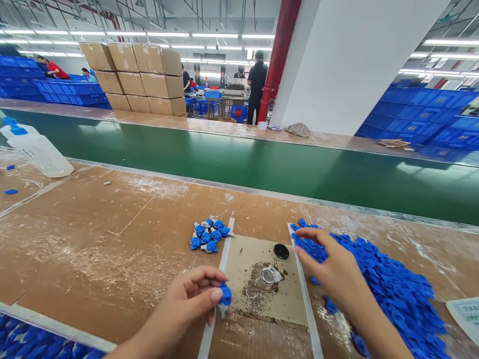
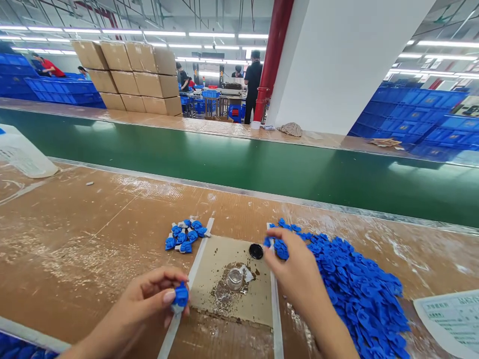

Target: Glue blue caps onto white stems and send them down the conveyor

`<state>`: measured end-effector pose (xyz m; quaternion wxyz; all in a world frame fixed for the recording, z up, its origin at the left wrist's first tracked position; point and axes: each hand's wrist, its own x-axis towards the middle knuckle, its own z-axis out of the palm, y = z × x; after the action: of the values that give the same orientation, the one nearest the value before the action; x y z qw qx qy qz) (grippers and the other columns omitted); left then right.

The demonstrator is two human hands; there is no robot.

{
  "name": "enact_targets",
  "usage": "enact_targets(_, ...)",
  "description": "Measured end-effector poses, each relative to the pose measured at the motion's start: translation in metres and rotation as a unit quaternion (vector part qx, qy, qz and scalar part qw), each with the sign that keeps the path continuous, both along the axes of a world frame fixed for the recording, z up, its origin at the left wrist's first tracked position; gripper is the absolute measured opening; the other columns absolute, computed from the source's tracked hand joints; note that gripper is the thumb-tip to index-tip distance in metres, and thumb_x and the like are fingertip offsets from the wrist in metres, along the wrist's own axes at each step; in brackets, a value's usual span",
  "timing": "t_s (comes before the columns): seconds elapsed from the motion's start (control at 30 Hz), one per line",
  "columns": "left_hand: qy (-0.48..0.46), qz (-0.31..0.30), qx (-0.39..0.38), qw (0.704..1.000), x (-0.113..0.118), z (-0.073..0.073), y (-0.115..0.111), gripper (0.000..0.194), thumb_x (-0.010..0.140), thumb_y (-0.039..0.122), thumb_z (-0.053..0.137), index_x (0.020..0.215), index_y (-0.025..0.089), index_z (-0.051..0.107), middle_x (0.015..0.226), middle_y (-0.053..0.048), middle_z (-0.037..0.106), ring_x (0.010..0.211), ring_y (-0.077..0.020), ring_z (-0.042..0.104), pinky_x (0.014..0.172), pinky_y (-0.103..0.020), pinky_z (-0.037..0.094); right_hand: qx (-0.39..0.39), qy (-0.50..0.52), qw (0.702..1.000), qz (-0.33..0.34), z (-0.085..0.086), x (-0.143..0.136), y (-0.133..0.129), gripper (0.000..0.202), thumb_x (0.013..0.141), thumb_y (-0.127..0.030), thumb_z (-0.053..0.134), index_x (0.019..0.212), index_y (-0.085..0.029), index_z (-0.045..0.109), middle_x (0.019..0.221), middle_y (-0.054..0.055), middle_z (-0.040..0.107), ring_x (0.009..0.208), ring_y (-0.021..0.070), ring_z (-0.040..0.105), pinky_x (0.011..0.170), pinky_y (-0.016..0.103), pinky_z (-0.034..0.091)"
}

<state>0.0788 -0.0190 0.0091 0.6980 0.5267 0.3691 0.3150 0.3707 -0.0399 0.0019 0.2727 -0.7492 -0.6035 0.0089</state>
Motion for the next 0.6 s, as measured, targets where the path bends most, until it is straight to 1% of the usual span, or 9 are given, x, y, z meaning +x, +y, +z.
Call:
enact_targets(0.07,-0.049,0.061,-0.129,0.989,0.008,-0.008,-0.020,0.041,0.074,0.050,0.080,0.095,0.017,0.068,0.072,-0.006,0.070,0.067,-0.0165,0.068,0.049,-0.017,0.045,0.059,0.045,0.990,0.123,0.004,-0.023,-0.019,0.025,0.089,-0.031,0.053,0.112,-0.026,0.058,0.111,0.002,0.068,0.103,0.0182,0.064,0.087,0.030,0.050)
enact_targets(0.1,-0.065,0.088,-0.161,0.981,0.013,-0.012,-0.026,0.043,0.070,0.050,0.083,0.093,0.016,0.068,0.071,-0.006,0.070,0.066,-0.0165,0.068,0.048,-0.016,0.044,0.070,0.047,0.981,0.172,0.004,-0.034,-0.026,0.025,0.090,-0.027,0.053,0.115,-0.027,0.056,0.110,0.001,0.067,0.103,0.0174,0.063,0.087,0.030,0.050)
enact_targets(0.17,-0.085,0.129,-0.181,0.971,0.021,-0.020,-0.030,0.046,0.065,0.048,0.087,0.091,0.014,0.068,0.071,-0.007,0.071,0.066,-0.0165,0.069,0.048,-0.016,0.045,0.082,0.042,0.971,0.221,0.001,-0.050,-0.034,0.029,0.090,-0.017,0.051,0.117,-0.028,0.053,0.108,0.002,0.066,0.103,0.0174,0.061,0.087,0.030,0.049)
enact_targets(0.23,-0.096,0.137,-0.177,0.970,0.026,-0.027,-0.029,0.048,0.063,0.049,0.088,0.090,0.013,0.069,0.071,-0.008,0.072,0.065,-0.0173,0.069,0.049,-0.017,0.046,0.072,0.032,0.971,0.227,-0.003,-0.057,-0.036,0.033,0.089,-0.011,0.050,0.117,-0.027,0.051,0.107,0.003,0.065,0.103,0.0193,0.060,0.086,0.032,0.049)
enact_targets(0.3,-0.101,0.122,-0.176,0.972,0.027,-0.032,-0.027,0.050,0.062,0.050,0.088,0.090,0.013,0.069,0.070,-0.009,0.072,0.065,-0.0184,0.070,0.048,-0.017,0.047,0.051,0.023,0.972,0.228,-0.006,-0.056,-0.035,0.034,0.089,-0.009,0.050,0.118,-0.027,0.050,0.107,0.005,0.064,0.103,0.0217,0.058,0.085,0.036,0.048)
enact_targets(0.37,-0.104,0.111,-0.182,0.971,0.026,-0.034,-0.028,0.051,0.062,0.051,0.088,0.091,0.013,0.070,0.070,-0.009,0.073,0.066,-0.0197,0.071,0.049,-0.018,0.048,0.034,0.016,0.972,0.232,-0.007,-0.053,-0.033,0.034,0.088,-0.008,0.050,0.118,-0.026,0.050,0.106,0.005,0.064,0.103,0.0232,0.058,0.086,0.039,0.048)
enact_targets(0.47,-0.100,0.129,-0.181,0.970,0.023,-0.033,-0.031,0.050,0.062,0.051,0.088,0.091,0.014,0.071,0.074,-0.009,0.074,0.070,-0.0204,0.072,0.057,-0.022,0.053,0.038,0.017,0.972,0.233,-0.005,-0.053,-0.036,0.033,0.089,-0.010,0.050,0.119,-0.026,0.051,0.106,0.005,0.064,0.102,0.0236,0.058,0.087,0.041,0.047)
enact_targets(0.53,-0.099,0.135,-0.178,0.970,0.023,-0.033,-0.032,0.049,0.062,0.051,0.088,0.091,0.014,0.071,0.076,-0.009,0.074,0.072,-0.0205,0.073,0.061,-0.023,0.055,0.058,0.046,0.973,0.216,-0.003,-0.059,-0.041,0.031,0.091,-0.015,0.051,0.120,-0.026,0.052,0.109,0.006,0.064,0.103,0.0232,0.059,0.088,0.040,0.049)
enact_targets(0.6,-0.104,0.124,-0.177,0.971,0.022,-0.034,-0.032,0.048,0.064,0.051,0.087,0.091,0.015,0.072,0.076,-0.008,0.074,0.071,-0.0199,0.072,0.062,-0.023,0.055,0.086,0.113,0.970,0.199,-0.002,-0.072,-0.049,0.031,0.091,-0.018,0.053,0.121,-0.026,0.053,0.110,0.006,0.064,0.104,0.0221,0.061,0.088,0.036,0.052)
